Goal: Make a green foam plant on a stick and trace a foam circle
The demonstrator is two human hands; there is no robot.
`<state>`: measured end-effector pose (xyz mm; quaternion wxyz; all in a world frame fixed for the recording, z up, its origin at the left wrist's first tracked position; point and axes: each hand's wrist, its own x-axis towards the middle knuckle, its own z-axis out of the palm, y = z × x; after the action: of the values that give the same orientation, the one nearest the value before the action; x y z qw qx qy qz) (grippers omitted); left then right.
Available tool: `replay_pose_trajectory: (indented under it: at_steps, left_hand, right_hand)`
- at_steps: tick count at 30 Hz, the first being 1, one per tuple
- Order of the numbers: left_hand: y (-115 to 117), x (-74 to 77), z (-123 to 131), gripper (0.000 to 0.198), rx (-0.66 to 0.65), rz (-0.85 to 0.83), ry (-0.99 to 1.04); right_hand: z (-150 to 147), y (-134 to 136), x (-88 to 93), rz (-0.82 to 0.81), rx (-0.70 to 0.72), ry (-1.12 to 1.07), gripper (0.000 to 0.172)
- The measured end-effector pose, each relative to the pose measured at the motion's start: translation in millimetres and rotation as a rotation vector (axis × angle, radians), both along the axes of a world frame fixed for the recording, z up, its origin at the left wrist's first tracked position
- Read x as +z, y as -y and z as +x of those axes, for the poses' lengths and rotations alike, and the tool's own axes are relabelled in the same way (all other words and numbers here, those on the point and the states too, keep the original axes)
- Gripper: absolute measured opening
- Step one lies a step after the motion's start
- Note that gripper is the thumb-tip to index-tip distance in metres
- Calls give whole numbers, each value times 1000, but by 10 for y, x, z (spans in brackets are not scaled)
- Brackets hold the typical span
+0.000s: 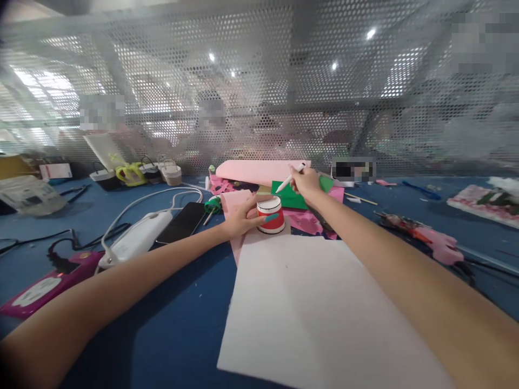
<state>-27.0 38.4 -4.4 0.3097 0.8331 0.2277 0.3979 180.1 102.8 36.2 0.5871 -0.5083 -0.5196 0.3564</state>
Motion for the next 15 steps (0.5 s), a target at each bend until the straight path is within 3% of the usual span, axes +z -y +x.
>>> replay_pose_trajectory:
  at_steps: [7, 15]
  left_hand:
    - [41, 62, 1, 50, 86, 153, -60]
    - [37, 53, 11, 52, 264, 288, -171]
  right_hand:
    - [-303, 39, -152, 17, 138, -21, 40]
    - [-333, 55, -213, -37, 316, -33, 34]
